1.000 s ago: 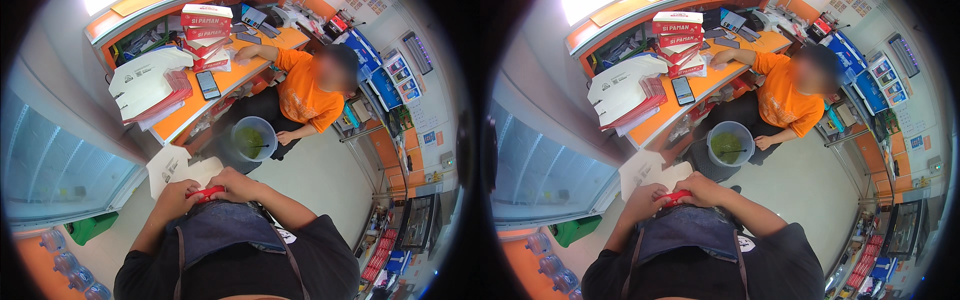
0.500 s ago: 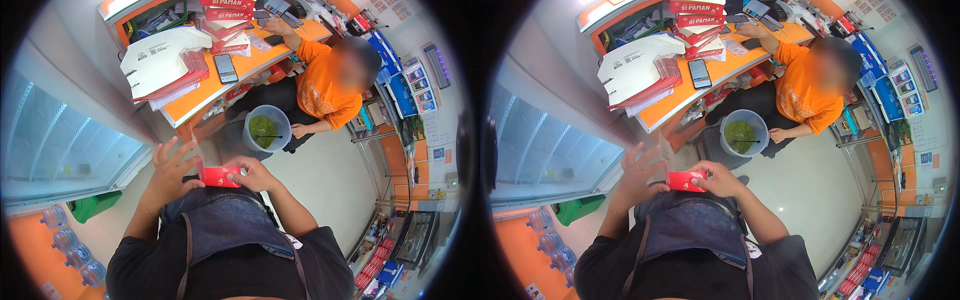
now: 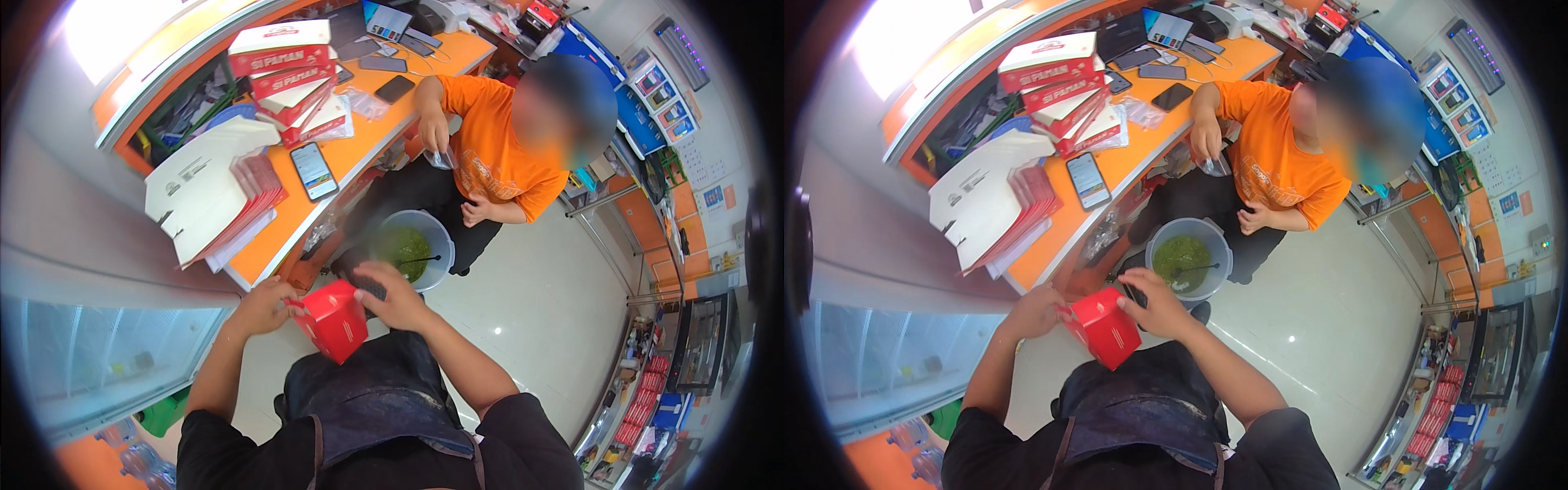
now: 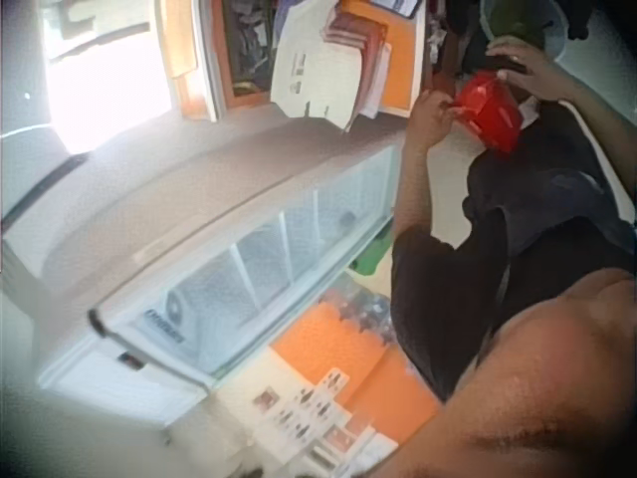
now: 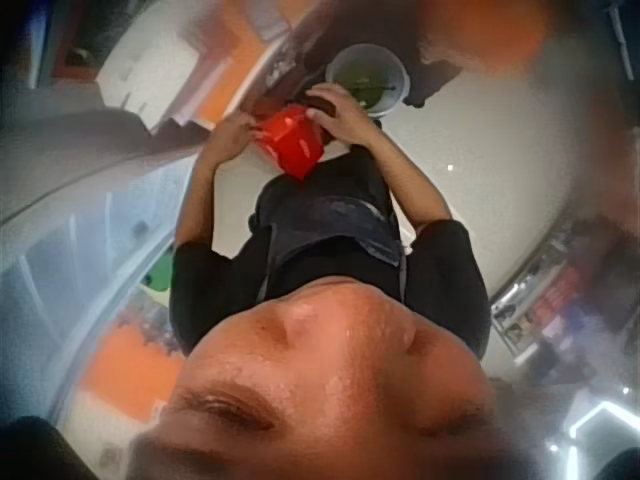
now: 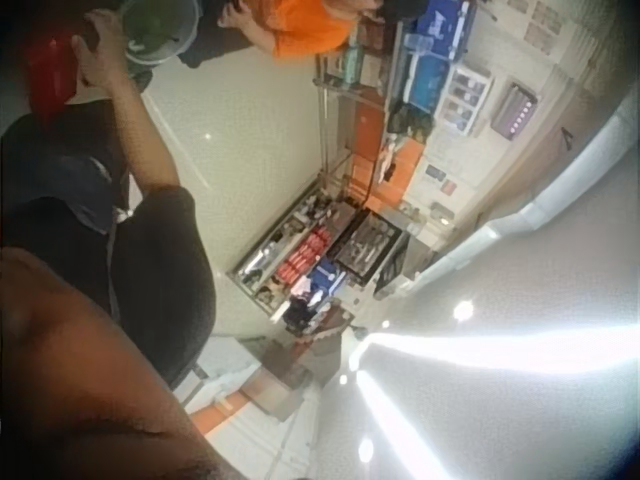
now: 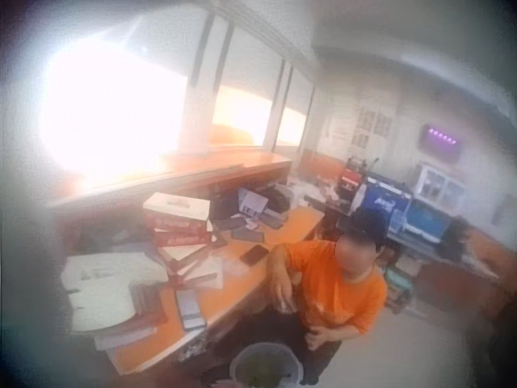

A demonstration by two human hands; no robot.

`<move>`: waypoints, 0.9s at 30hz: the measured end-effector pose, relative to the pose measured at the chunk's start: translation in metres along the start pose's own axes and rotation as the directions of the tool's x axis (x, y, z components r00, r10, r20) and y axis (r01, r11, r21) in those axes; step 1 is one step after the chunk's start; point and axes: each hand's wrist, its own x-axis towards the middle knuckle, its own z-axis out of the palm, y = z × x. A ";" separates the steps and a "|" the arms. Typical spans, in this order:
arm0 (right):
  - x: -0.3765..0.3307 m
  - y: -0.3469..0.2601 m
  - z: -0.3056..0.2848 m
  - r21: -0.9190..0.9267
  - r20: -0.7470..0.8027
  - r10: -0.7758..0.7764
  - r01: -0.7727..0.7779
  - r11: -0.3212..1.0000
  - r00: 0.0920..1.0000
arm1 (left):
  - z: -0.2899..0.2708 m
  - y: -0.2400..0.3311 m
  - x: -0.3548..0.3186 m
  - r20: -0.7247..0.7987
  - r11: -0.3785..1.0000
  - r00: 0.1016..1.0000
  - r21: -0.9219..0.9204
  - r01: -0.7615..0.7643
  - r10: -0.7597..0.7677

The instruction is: The person folds flat cardboard pieces into small red and white boxes labeled 'SI PAMAN' and stacks them on the counter. The person repeatedly picks up a flat piece, folds the sides, and closes the box.

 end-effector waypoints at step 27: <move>0.641 0.395 -0.331 -0.492 -0.480 0.408 -0.623 0.608 0.777 | 0.028 -0.050 0.167 0.069 0.779 0.984 0.603 -0.173 0.166</move>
